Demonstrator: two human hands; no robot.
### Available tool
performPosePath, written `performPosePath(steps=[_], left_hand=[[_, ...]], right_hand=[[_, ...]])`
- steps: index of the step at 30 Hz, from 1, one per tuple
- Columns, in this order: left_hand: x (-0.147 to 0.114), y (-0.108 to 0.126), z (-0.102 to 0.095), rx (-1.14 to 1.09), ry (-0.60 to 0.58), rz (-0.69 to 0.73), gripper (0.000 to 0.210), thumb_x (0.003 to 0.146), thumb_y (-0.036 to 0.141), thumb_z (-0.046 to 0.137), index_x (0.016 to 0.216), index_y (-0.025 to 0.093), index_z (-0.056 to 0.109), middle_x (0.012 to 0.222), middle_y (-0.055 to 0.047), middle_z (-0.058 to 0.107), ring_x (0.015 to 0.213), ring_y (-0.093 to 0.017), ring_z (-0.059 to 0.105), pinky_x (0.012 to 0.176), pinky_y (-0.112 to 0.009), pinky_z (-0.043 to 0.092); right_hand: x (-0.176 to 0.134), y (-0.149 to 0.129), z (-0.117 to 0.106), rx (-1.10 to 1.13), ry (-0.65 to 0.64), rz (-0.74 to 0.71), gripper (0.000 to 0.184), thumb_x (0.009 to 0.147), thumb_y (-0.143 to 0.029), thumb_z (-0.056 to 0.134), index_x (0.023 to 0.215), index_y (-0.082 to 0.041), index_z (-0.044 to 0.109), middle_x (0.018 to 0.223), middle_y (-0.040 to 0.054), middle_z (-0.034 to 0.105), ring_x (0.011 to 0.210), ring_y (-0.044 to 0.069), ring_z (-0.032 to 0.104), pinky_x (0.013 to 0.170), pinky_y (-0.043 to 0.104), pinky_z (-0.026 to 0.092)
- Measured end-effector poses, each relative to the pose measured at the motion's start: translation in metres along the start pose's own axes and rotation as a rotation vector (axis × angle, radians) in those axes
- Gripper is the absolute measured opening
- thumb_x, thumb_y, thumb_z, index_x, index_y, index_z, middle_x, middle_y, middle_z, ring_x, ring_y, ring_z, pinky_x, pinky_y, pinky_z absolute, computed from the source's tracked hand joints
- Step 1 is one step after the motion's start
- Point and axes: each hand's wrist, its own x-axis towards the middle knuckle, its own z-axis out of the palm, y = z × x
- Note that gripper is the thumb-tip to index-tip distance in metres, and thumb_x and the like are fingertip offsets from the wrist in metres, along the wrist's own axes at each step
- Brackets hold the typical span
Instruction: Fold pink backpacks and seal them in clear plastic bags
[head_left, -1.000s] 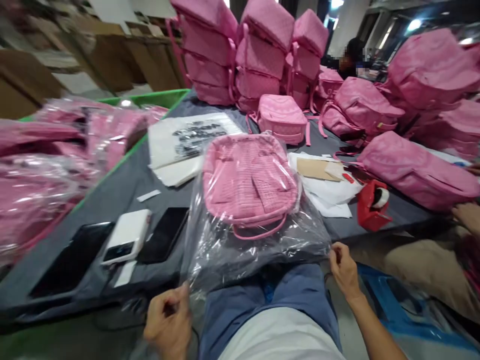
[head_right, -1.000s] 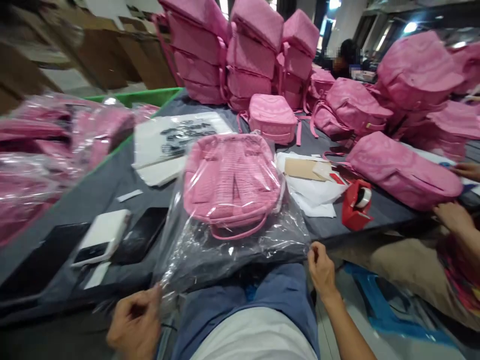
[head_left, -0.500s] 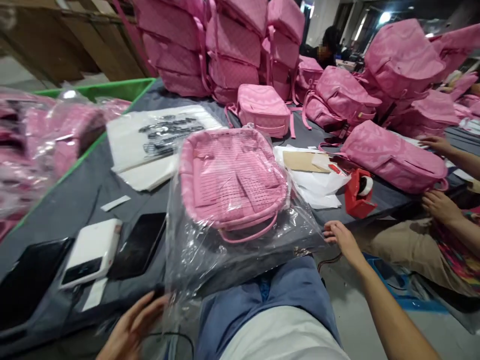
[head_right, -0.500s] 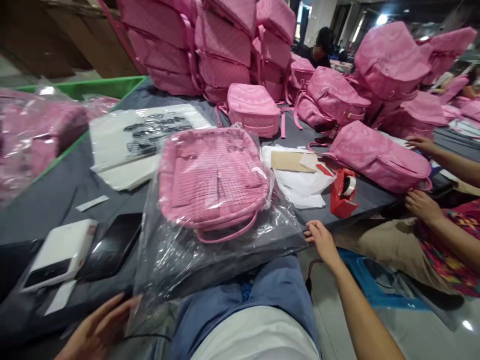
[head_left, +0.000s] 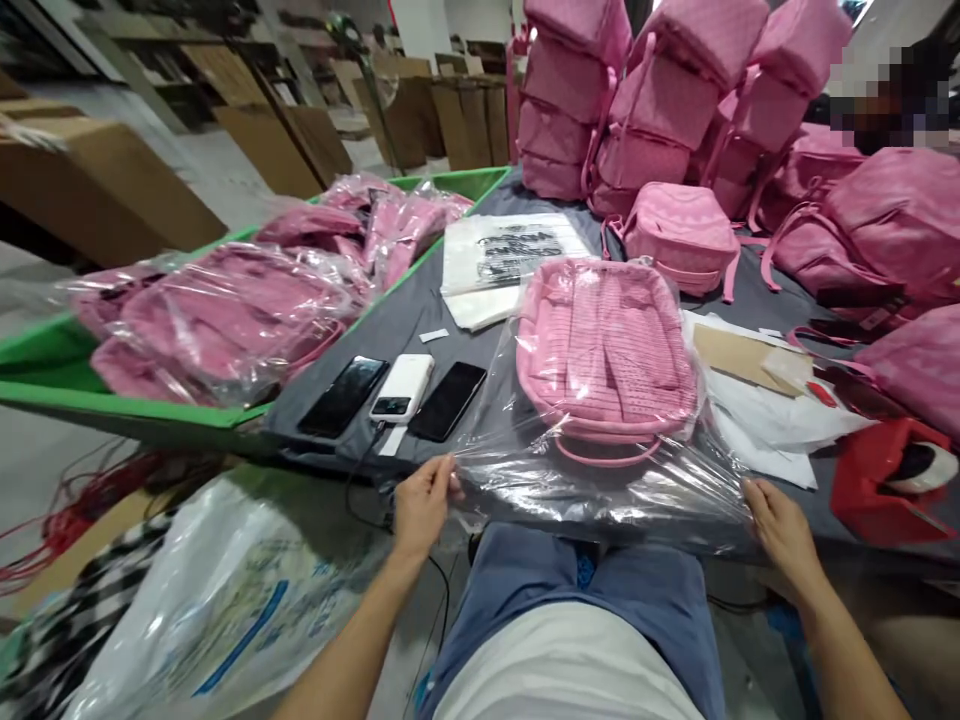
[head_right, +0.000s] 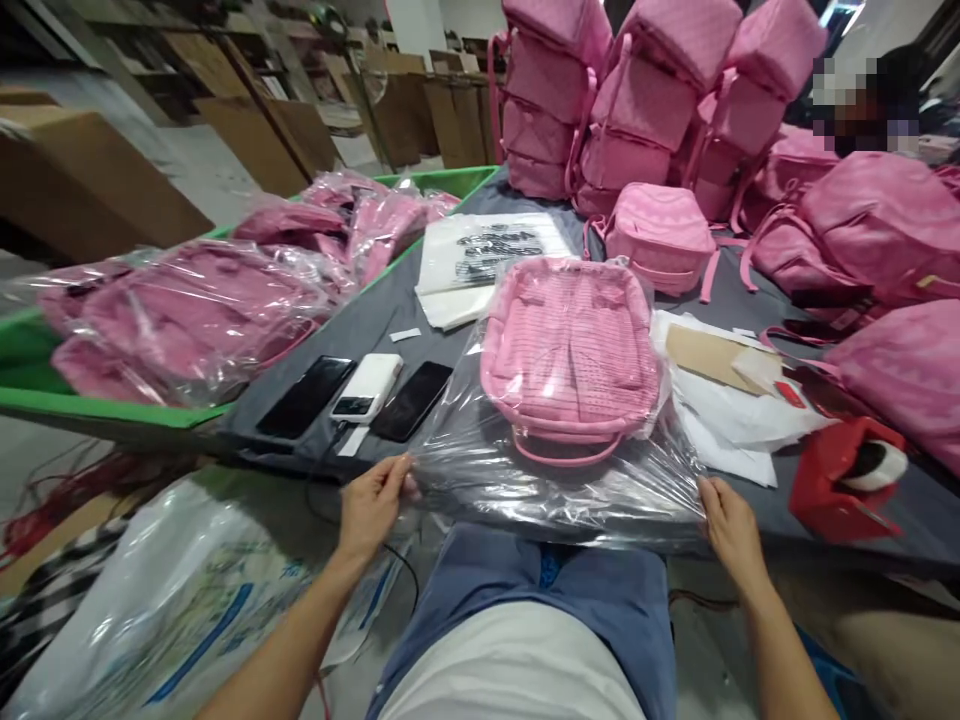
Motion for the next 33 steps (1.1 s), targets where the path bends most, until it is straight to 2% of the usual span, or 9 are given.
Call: performPosePath(steps=[3,5,8,12,18,24,27,31,33], left_hand=[[0.013,-0.016,-0.009,-0.133,-0.087,-0.078,0.052,0.070,0.071,0.066,0.077,0.019,0.067,0.047,0.006,0.049,0.040,-0.012,0.046,0.045,-0.024,0.039],[0.021,-0.032,-0.019,-0.113,-0.127,-0.047,0.055,0.074,0.071,0.064,0.091,0.018,0.068,0.051,0.006,0.054,0.040,-0.013,0.048,0.046,-0.025,0.043],[0.031,-0.055,-0.039,0.234,-0.091,0.386,0.050,0.084,0.060,0.064,0.115,0.022,0.068,0.089,-0.006,0.076,0.080,-0.023,0.073,0.079,-0.035,0.058],[0.038,-0.061,-0.061,0.649,-0.275,1.045,0.031,0.099,0.025,0.050,0.117,0.035,0.073,0.127,-0.004,0.075,0.127,-0.023,0.065,0.119,-0.043,0.038],[0.046,-0.052,-0.063,0.656,-0.378,1.248,0.038,0.104,0.025,0.044,0.131,0.034,0.068,0.125,-0.001,0.076,0.124,-0.022,0.067,0.113,-0.042,0.045],[0.042,-0.072,-0.053,0.587,-0.341,1.171,0.032,0.101,0.035,0.050,0.122,0.037,0.075,0.122,-0.003,0.078,0.121,-0.025,0.068,0.110,-0.044,0.047],[0.032,-0.065,-0.051,0.455,-0.345,1.016,0.032,0.100,0.037,0.050,0.118,0.035,0.077,0.117,-0.004,0.079,0.117,-0.026,0.069,0.109,-0.046,0.049],[0.021,-0.038,-0.050,0.251,-0.325,0.622,0.034,0.098,0.048,0.053,0.106,0.029,0.080,0.115,-0.005,0.078,0.108,-0.025,0.072,0.101,-0.040,0.057],[0.015,-0.026,-0.046,0.165,-0.256,0.533,0.037,0.096,0.054,0.055,0.100,0.028,0.080,0.116,-0.006,0.077,0.115,-0.026,0.069,0.106,-0.042,0.055]], right_hand=[[-0.001,0.011,0.000,0.240,-0.024,0.101,0.069,0.073,-0.091,0.054,0.072,-0.022,0.057,0.050,-0.0036,0.048,0.040,0.013,0.043,0.038,0.026,0.037],[-0.008,0.023,-0.004,0.204,0.106,0.037,0.070,0.077,-0.088,0.054,0.088,-0.020,0.063,0.056,-0.0010,0.056,0.041,0.015,0.049,0.037,0.028,0.041],[-0.025,0.040,-0.015,-0.144,0.378,-0.303,0.058,0.084,-0.073,0.065,0.108,-0.020,0.068,0.088,0.0105,0.074,0.069,0.023,0.070,0.060,0.035,0.060],[-0.037,0.045,-0.025,-0.406,0.239,-0.783,0.015,0.095,-0.038,0.068,0.105,-0.030,0.074,0.107,0.0076,0.077,0.104,0.025,0.074,0.098,0.043,0.061],[-0.026,0.042,-0.031,-0.384,0.178,-0.975,0.030,0.100,-0.016,0.053,0.118,-0.028,0.074,0.121,0.0071,0.076,0.119,0.023,0.070,0.099,0.045,0.062],[-0.022,0.043,-0.021,-0.477,-0.173,-0.937,0.034,0.102,-0.020,0.049,0.121,-0.033,0.075,0.129,0.0042,0.074,0.127,0.019,0.066,0.113,0.047,0.052],[-0.021,0.033,-0.016,-0.228,-0.065,-0.862,0.027,0.103,-0.034,0.052,0.100,-0.030,0.078,0.108,0.0050,0.080,0.111,0.022,0.074,0.103,0.049,0.058],[-0.023,0.010,-0.017,0.168,0.203,-0.549,0.030,0.093,-0.051,0.067,0.079,-0.026,0.073,0.086,0.0066,0.079,0.091,0.028,0.077,0.095,0.053,0.060],[-0.020,-0.002,-0.012,0.332,0.348,-0.450,0.037,0.088,-0.059,0.071,0.073,-0.025,0.067,0.079,0.0063,0.077,0.086,0.029,0.075,0.093,0.054,0.059]])
